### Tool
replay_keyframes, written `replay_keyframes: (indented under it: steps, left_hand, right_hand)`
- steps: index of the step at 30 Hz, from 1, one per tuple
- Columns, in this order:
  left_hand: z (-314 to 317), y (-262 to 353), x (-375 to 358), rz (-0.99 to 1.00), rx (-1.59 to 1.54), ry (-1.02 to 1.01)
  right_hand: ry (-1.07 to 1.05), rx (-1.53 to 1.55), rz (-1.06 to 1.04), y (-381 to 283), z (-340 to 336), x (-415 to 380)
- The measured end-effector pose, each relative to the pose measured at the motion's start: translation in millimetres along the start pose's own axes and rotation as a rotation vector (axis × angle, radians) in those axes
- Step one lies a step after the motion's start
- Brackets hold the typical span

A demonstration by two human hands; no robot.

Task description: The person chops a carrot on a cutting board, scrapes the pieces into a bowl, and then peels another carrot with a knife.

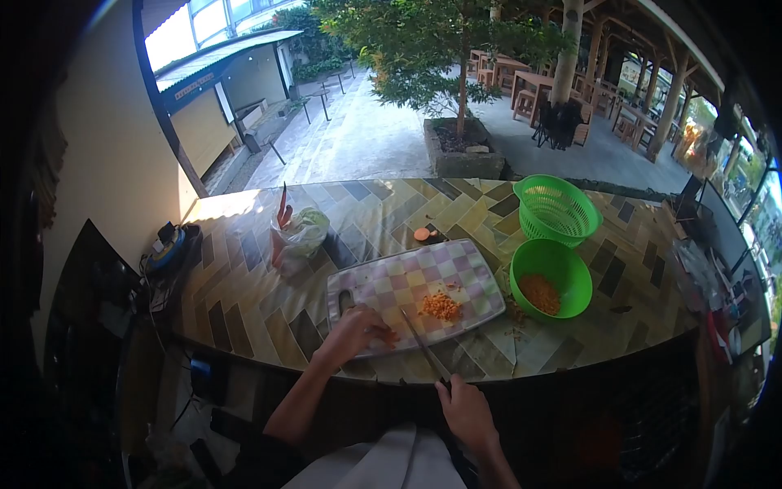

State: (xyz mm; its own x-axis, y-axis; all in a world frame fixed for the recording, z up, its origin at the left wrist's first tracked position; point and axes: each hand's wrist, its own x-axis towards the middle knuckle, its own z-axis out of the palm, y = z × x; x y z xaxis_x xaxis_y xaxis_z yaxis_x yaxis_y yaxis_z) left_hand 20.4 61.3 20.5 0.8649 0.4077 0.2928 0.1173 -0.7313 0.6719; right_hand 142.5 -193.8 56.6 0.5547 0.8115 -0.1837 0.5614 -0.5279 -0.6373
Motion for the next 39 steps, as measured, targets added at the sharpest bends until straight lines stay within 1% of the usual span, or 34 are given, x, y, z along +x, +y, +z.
replay_keyframes:
  steps: [2,5,8,11,14,17,20,23,26,29,32,35,38,39]
  left_hand:
    - [2.9,1.8,1.7,-0.01,0.076,0.024]
    - [3.8,2.8,6.1,-0.093,-0.066,-0.022]
    - [-2.9,19.4,6.8,-0.071,-0.027,-0.048]
    - [-4.4,28.6,5.7,0.012,0.162,-0.048]
    - [-6.1,25.1,10.7,-0.05,0.177,-0.138]
    - [-6.0,16.3,12.1,-0.076,0.125,-0.161]
    - [-6.6,21.1,10.7,-0.065,0.184,-0.179]
    - [-4.7,20.7,7.3,0.021,0.246,-0.149]
    - [-8.9,32.5,13.4,-0.196,0.121,-0.233]
    - [-3.8,17.9,13.7,-0.224,-0.07,-0.269]
    - [-13.4,29.9,15.8,-0.168,-0.02,-0.245]
    - [-9.1,27.7,15.1,-0.202,-0.058,-0.1]
    - [-1.7,24.2,19.0,-0.201,-0.025,-0.031]
    - [3.9,18.1,21.9,-0.156,0.006,0.007]
  right_hand:
    - [0.008,0.003,-0.004,2.3,-1.3,-1.3]
    - [0.014,0.001,0.003,6.7,-2.0,-3.4]
    - [0.012,-0.005,0.012,5.1,-5.4,-5.3]
    - [0.005,0.003,0.019,4.7,-6.4,-5.9]
    - [-0.006,0.007,0.025,5.3,-5.7,-6.5]
    - [-0.016,0.021,0.027,6.0,-5.4,-6.2]
    - [-0.013,0.027,0.021,4.2,-8.1,-6.9]
    - [-0.004,0.031,0.019,4.0,-9.8,-6.9]
    - [-0.008,0.028,0.018,3.9,-12.0,-6.3]
    - [-0.001,0.041,0.001,4.5,-11.4,-6.1]
    - [0.0,0.051,-0.006,4.2,-11.7,-6.0]
    - [0.0,0.06,0.002,3.3,-12.9,-6.0]
    - [-0.008,0.006,-0.033,4.0,-14.6,-4.7]
    - [0.004,0.025,-0.025,4.4,-14.2,-4.6]
